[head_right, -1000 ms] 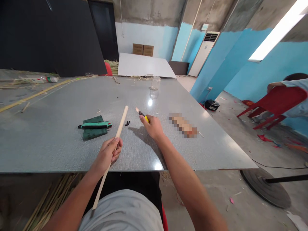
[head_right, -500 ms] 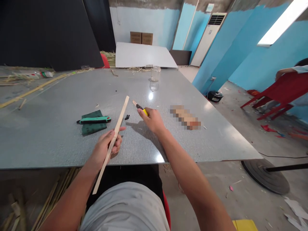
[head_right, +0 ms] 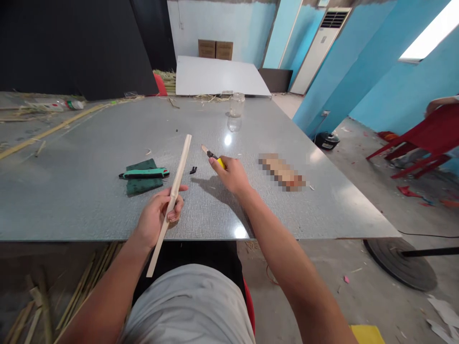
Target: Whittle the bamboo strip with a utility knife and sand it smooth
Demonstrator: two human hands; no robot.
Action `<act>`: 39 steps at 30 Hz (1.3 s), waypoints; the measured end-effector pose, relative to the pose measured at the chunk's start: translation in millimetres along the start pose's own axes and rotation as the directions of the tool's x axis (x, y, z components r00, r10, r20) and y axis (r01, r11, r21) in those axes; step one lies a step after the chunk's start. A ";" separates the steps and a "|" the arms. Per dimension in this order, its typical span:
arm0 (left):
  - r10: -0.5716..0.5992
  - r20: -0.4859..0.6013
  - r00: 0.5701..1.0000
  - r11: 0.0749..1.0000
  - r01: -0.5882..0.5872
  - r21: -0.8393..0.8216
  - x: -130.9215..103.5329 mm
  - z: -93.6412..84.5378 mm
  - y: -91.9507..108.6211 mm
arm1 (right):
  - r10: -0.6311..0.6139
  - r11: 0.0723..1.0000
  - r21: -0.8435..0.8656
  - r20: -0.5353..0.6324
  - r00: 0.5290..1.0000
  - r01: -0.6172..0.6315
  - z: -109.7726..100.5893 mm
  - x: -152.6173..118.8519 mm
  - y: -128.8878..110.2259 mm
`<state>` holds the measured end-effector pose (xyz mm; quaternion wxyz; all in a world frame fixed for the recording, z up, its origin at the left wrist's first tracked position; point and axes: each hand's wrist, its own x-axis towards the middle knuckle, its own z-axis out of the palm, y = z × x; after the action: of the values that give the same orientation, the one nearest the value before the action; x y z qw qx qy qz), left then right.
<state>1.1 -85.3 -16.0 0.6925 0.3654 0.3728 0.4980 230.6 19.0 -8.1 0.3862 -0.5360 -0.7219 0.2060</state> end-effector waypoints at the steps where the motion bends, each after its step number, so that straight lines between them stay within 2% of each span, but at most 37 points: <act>1: -0.001 0.001 1.000 1.000 0.001 0.001 0.1 0.0 0.2 | 0.000 1.000 -0.002 0.002 1.000 0.000 -0.1 -0.1 0.0; 9: 0.018 0.000 1.000 1.000 -0.018 -0.007 1.4 0.7 -2.8 | 0.002 1.000 0.006 -0.032 0.999 -0.002 -1.0 0.0 1.9; 16: 0.061 0.015 0.998 0.997 -0.062 0.050 1.9 -1.4 -6.7 | -0.004 1.000 -0.015 -0.046 0.999 0.003 -0.5 1.2 5.0; 21: 0.036 0.021 0.999 0.999 -0.036 -0.006 3.3 -2.6 -7.2 | -0.011 1.000 0.008 -0.024 1.000 0.011 -0.5 -0.6 1.1; 28: 0.023 0.018 1.000 0.999 -0.024 0.030 1.9 -2.0 -5.4 | 0.001 0.999 0.034 -0.020 1.000 -0.001 -2.5 -1.4 -1.9; 39: 0.016 0.016 1.000 0.999 -0.016 -0.030 1.6 1.4 -3.7 | -0.011 1.000 0.008 -0.003 1.000 0.011 -1.5 -2.0 -1.6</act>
<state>4.2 -84.8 -18.8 0.6968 0.3620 0.3569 0.5060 231.1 16.4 -6.7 0.3905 -0.5308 -0.7235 0.2058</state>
